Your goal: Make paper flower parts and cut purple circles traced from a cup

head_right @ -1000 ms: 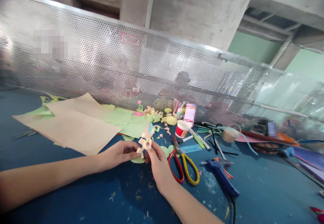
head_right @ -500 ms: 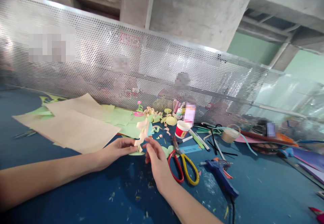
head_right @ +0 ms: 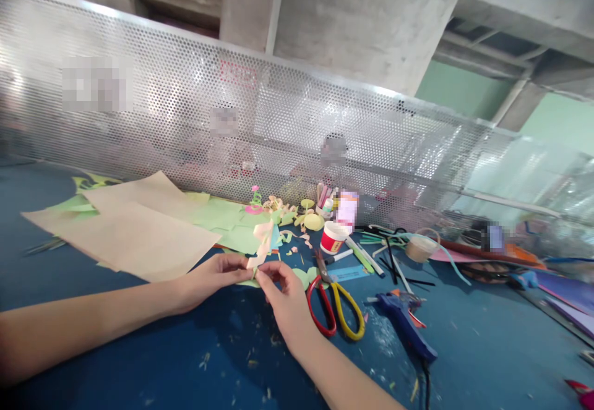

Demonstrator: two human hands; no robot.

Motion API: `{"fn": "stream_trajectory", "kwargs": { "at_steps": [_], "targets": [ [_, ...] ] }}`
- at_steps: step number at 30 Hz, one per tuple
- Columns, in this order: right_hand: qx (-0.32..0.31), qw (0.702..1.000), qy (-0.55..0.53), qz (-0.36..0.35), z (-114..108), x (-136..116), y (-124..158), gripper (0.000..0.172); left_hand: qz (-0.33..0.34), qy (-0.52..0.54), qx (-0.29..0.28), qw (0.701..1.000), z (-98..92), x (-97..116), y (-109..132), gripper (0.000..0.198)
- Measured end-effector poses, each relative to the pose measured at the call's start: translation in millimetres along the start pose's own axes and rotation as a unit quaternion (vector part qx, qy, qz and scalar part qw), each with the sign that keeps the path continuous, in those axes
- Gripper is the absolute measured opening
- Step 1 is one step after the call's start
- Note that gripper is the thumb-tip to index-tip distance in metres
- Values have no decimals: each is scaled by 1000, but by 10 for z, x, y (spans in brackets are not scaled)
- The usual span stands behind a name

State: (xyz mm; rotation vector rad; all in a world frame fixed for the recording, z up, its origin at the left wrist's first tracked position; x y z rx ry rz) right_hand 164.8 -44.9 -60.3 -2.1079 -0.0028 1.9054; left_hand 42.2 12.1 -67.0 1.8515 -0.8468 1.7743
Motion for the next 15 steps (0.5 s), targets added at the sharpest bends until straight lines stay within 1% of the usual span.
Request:
{"fn": "stream_trajectory", "kwargs": {
  "at_steps": [3, 7, 15],
  "targets": [
    [1, 1000, -6, 3, 0, 5, -2, 22, -5, 3, 3, 1000, -3, -11, -5, 31],
    [-4, 1000, -21, 7, 6, 21, -4, 21, 5, 13, -3, 1000, -3, -37, -33, 26],
    [-4, 1000, -23, 8, 1, 52, -17, 20, 5, -12, 10, 1000, -13, -28, -32, 27]
  ]
}}
Point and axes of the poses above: each hand's wrist, its own y-axis away from the middle knuckle, its own z-axis out of the palm, x = y × z, the point moved 6 cm from there along -y, towards the middle knuckle, and after that the axes turned 1 degree about x, right-handed, at the moved point
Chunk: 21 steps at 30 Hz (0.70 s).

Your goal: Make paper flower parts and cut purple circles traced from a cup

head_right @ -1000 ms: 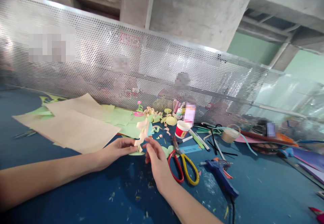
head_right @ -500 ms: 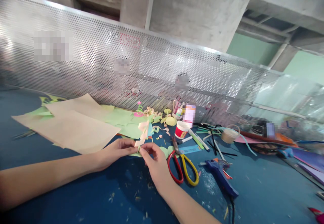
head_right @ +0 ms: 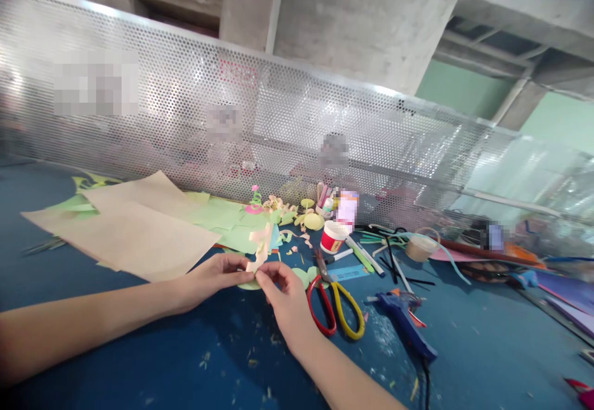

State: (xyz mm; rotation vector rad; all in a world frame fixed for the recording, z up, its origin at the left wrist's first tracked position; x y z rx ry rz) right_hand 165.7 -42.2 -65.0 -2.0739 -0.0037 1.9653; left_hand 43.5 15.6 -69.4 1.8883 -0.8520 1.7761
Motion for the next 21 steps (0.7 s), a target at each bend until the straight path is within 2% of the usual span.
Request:
{"fn": "stream_trajectory", "kwargs": {
  "at_steps": [9, 15, 21],
  "targets": [
    [-2, 1000, -6, 17, 6, 4, 6, 22, 28, 55, -73, 995, 50, 75, 20, 29],
    [-8, 1000, -19, 16, 11, 9, 12, 22, 26, 55, -89, 994, 36, 65, 5, 24],
    [-6, 1000, -16, 17, 1, 15, 2, 21, 25, 44, -80, 996, 24, 81, -8, 20]
  ]
}}
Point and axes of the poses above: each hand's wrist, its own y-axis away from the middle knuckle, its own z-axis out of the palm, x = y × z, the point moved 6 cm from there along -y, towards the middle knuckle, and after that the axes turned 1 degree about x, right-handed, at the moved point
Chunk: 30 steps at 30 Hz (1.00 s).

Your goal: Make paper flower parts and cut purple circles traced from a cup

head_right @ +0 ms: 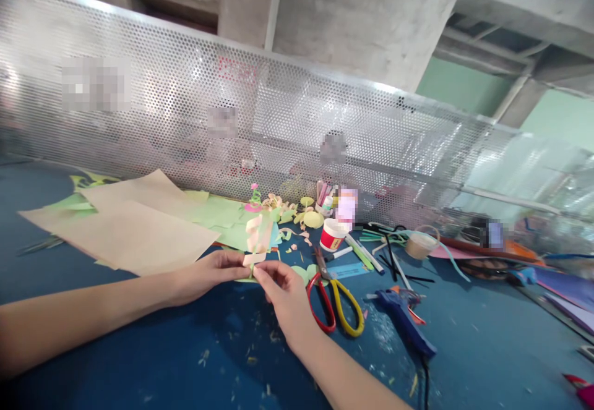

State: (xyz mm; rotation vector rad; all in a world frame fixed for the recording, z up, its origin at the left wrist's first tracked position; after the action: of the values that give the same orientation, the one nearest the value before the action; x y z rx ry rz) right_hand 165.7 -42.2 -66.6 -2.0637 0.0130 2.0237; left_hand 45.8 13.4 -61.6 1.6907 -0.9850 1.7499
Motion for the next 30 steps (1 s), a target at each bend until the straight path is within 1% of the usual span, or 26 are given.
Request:
{"fn": "stream_trajectory", "kwargs": {
  "at_steps": [4, 8, 11, 13, 17, 23, 26, 30],
  "targets": [
    [-3, 1000, -6, -1, 1, 24, -14, 22, -1, -10, 6, 1000, -1, 10, 2, 20],
    [32, 999, -36, -3, -39, 34, -24, 27, 0, -4, 2, 1000, 6, 10, 5, 20],
    [55, 997, -48, -5, -73, 34, -29, 38, -2, -9, -9, 1000, 26, 1, 2, 20],
    [50, 998, -40, 2, -73, 42, -32, 42, -4, -18, -14, 1000, 41, -10, 0, 20],
    [35, 999, -19, 7, -62, 42, -25, 38, -7, -41, -17, 999, 63, -27, 2, 22],
    [22, 999, -28, -8, -52, 14, 5, 35, -13, -62, -19, 998, 64, -51, 1, 25],
    [15, 1000, -19, -7, -45, 32, 5, 34, -15, -61, -18, 998, 49, -79, -6, 26],
    [12, 1000, 0, -1, -25, 52, -6, 34, -17, -42, -35, 998, 60, -112, -11, 28]
  ]
}}
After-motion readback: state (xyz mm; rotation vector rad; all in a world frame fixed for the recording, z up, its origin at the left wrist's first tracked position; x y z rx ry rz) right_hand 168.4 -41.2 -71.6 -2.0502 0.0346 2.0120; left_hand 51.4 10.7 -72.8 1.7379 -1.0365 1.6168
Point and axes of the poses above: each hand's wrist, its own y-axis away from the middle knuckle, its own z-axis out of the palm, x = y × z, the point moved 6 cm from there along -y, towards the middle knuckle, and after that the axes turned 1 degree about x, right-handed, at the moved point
